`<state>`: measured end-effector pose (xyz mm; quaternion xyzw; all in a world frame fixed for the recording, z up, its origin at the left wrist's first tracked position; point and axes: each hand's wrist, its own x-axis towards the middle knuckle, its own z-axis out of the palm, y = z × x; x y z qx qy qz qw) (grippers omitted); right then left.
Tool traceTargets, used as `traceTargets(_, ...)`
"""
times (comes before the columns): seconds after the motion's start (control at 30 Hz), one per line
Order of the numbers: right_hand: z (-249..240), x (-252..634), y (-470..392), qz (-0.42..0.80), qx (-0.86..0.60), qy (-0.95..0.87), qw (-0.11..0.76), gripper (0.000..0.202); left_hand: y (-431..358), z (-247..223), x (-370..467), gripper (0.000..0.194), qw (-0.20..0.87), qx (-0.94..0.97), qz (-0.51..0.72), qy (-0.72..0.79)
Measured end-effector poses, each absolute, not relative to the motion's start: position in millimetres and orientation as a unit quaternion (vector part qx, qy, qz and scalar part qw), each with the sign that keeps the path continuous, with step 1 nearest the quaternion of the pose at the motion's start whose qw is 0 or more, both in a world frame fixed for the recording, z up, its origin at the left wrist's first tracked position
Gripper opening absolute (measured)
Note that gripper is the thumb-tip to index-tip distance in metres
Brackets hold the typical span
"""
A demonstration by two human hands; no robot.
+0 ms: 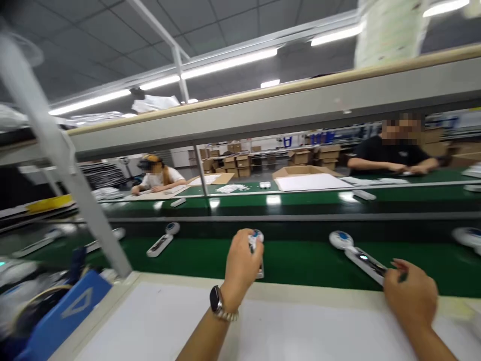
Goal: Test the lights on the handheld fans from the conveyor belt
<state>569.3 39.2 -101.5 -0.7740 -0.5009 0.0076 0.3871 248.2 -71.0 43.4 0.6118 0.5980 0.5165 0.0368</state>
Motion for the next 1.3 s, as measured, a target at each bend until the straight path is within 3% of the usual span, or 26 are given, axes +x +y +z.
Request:
traceTargets(0.07, -93.1, 570.8, 35.4, 0.049, -0.817, -0.461, 0.344, 0.049, -41.0, 1.0, 243.3, 0.016, -0.006, 0.567, 0.503, 0.652)
traceTargets(0.2, -93.0, 555.1, 39.7, 0.079, -0.792, -0.514, 0.321, 0.045, -9.3, -57.4, 237.4, 0.024, 0.060, 0.523, 0.440, 0.727)
traceTargets(0.4, -91.6, 522.6, 36.9, 0.219, -0.676, -0.569, 0.414, 0.028, 0.7, -65.3, 221.7, 0.035, 0.119, 0.497, 0.431, 0.744)
traceTargets(0.53, -87.0, 499.8, 35.7, 0.320, -0.629, -0.517, 0.484, 0.031, 10.5, -66.4, 210.3, 0.041, 0.185, 0.482, 0.459, 0.723)
traceTargets(0.7, -86.9, 444.8, 20.2, 0.469, -0.505, -0.456, 0.563, 0.045, 12.7, -60.0, 207.6, 0.025, 0.318, 0.450, 0.493, 0.673)
traceTargets(0.9, -86.6, 375.3, -22.1, 0.691, -0.298, -0.333, 0.568, 0.073, -33.9, -55.2, 207.0, 0.013, 0.627, 0.224, 0.598, 0.446)
traceTargets(1.0, -82.5, 353.3, -34.7, 0.733, -0.278, -0.328, 0.527, 0.064, -55.5, -61.6, 206.7, 0.014, 0.657, 0.237, 0.567, 0.436)
traceTargets(1.17, -73.1, 347.3, -41.2, 0.758, -0.331, -0.277, 0.490, 0.033, -62.2, -65.4, 208.7, 0.041, 0.639, 0.301, 0.560, 0.434)
traceTargets(1.3, -67.2, 356.7, -45.4, 0.750, -0.370, -0.283, 0.468, 0.014, -59.3, -64.3, 207.1, 0.037, 0.658, 0.277, 0.560, 0.420)
